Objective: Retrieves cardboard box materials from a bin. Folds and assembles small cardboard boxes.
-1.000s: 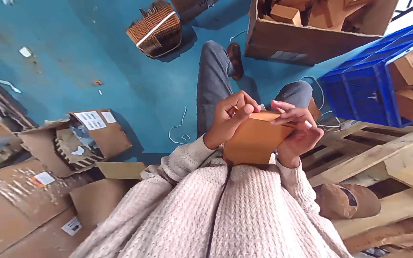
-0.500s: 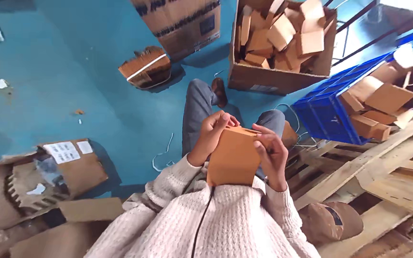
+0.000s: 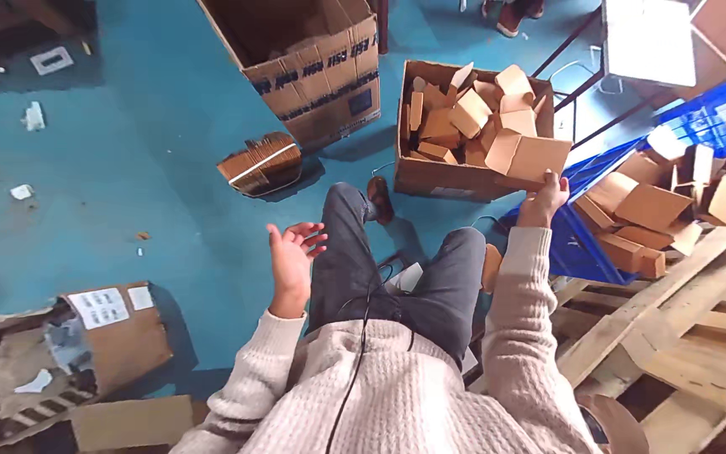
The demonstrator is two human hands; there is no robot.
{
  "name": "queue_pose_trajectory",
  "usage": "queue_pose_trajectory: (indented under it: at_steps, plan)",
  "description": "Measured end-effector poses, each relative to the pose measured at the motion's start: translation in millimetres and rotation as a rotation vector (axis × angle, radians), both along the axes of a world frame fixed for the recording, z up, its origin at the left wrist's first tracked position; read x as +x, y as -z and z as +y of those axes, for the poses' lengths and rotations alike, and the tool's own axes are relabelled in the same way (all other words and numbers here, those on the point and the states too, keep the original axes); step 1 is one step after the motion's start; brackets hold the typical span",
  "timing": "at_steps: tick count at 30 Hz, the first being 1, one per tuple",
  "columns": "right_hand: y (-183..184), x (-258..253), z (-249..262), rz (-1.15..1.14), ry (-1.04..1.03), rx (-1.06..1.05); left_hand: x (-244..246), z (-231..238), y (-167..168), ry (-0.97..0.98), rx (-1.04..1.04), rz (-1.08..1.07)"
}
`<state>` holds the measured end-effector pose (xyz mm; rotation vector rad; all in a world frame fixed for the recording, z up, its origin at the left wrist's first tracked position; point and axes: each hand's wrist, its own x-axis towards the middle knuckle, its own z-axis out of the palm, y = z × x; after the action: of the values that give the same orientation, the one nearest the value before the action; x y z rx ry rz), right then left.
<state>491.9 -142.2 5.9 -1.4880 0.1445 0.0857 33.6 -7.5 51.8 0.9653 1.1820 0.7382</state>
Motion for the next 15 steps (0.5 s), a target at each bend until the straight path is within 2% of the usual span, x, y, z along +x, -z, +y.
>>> queue_pose_trajectory:
  at_steps: [3,4,6,8,11,13,15]
  plan:
    - [19.9,55.7,24.5,-0.381,-0.131,-0.377,-29.0,5.7,18.7,-0.159,0.002,0.134]
    - [23.2,72.4,33.4,-0.516,-0.208,-0.514,-40.3,6.8,28.5,-0.218,-0.008,0.186]
    - [23.3,99.1,51.9,-0.622,-0.444,-0.702,-65.1,6.8,51.5,-0.314,-0.029,0.289]
    - [33.7,125.1,71.1,-0.591,-0.684,-0.754,-86.2,3.6,72.1,-0.4,-0.042,0.381]
    - [69.4,154.6,87.7,-0.508,-0.969,-0.656,-105.9,-7.5,89.0,-0.49,-0.071,0.504]
    - [96.8,168.9,96.4,-0.406,-1.04,-0.612,-112.2,-11.8,96.2,-0.509,-0.09,0.581]
    - [119.8,183.5,102.9,-0.348,-0.961,-0.765,-110.2,-10.7,100.2,-0.498,-0.116,0.632]
